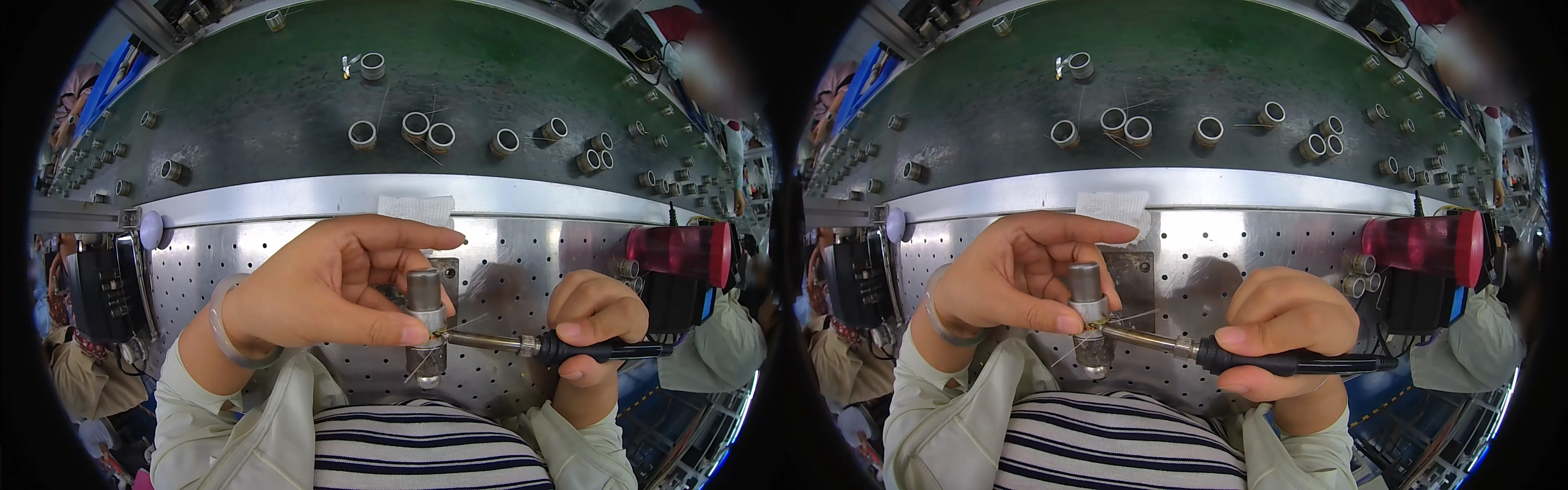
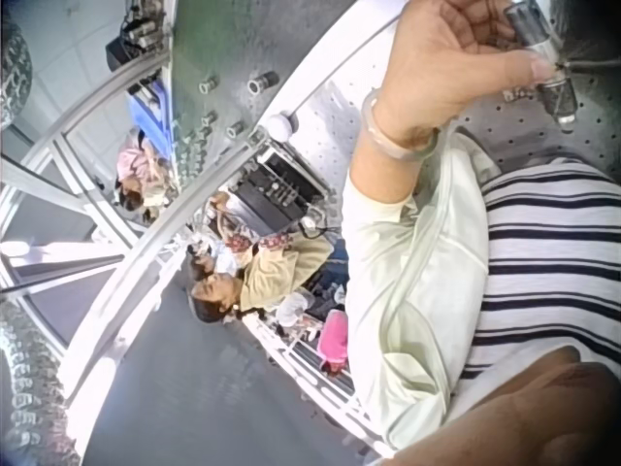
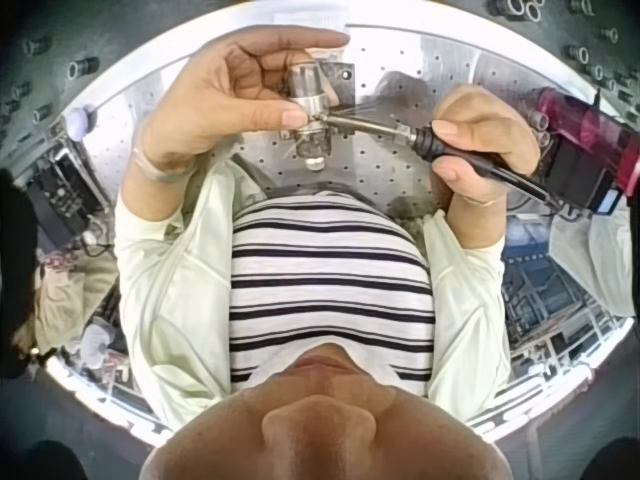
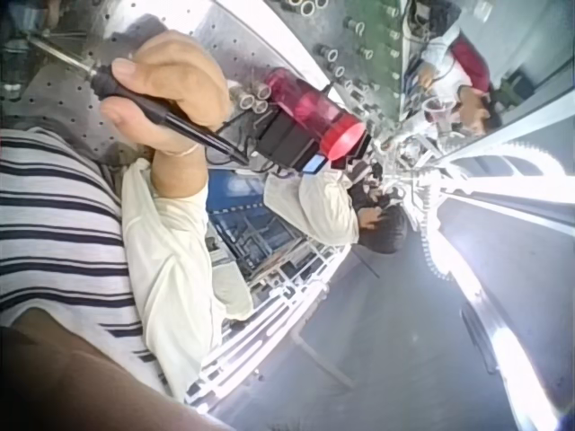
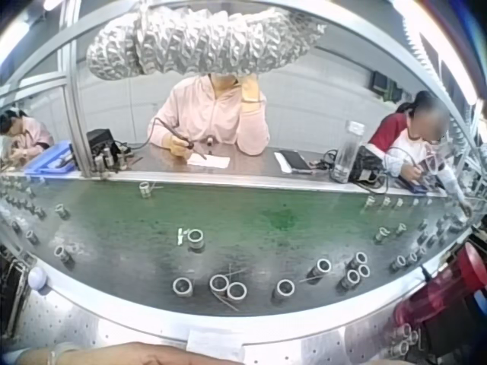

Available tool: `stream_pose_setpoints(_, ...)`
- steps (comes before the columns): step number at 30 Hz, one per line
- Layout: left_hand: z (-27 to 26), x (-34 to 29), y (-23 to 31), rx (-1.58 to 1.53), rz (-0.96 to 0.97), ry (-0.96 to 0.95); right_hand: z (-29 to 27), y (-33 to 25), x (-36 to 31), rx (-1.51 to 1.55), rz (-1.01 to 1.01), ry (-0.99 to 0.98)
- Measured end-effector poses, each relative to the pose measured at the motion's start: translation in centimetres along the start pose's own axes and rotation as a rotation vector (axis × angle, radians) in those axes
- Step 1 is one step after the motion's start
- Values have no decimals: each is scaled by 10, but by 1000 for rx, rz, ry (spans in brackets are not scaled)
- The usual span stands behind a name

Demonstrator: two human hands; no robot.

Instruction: The person uses a soldering iron to apply solder to small cylindrical metal components held in a fixture. They repeatedly pick up components from a conveyor belt, solder them, and place them back on the belt.

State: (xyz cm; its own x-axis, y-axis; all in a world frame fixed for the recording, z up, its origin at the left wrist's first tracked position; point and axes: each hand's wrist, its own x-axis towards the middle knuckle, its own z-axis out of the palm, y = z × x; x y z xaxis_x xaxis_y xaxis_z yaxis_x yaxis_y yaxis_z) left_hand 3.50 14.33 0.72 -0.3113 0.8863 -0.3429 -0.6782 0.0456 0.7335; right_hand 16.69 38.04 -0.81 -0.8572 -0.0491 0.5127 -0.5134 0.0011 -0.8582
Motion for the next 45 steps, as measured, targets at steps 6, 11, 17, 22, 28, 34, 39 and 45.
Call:
stream_pose_setpoints(6,-3,0,0,-11,-3,-24,3,-2,0,-18,21,79)
stream_pose_setpoints(11,-26,-2,-4,-45,28,-104,14,6,-1,134,63,309)
stream_pose_setpoints(17,-81,-6,41,118,355,329,27,9,1,40,148,487)
stream_pose_setpoints(22,-196,-47,99,1129,612,1155,28,6,7,95,167,436)
stream_pose_setpoints(28,-285,-86,125,1604,252,1416,31,11,8,163,194,412)
stream_pose_setpoints(34,-200,-37,102,1670,669,1073,28,8,10,90,298,396)
stream_pose_setpoints(39,-139,35,73,1639,701,671,30,11,5,126,277,459)
stream_pose_setpoints(45,-162,59,61,1903,770,577,34,7,7,122,291,462)
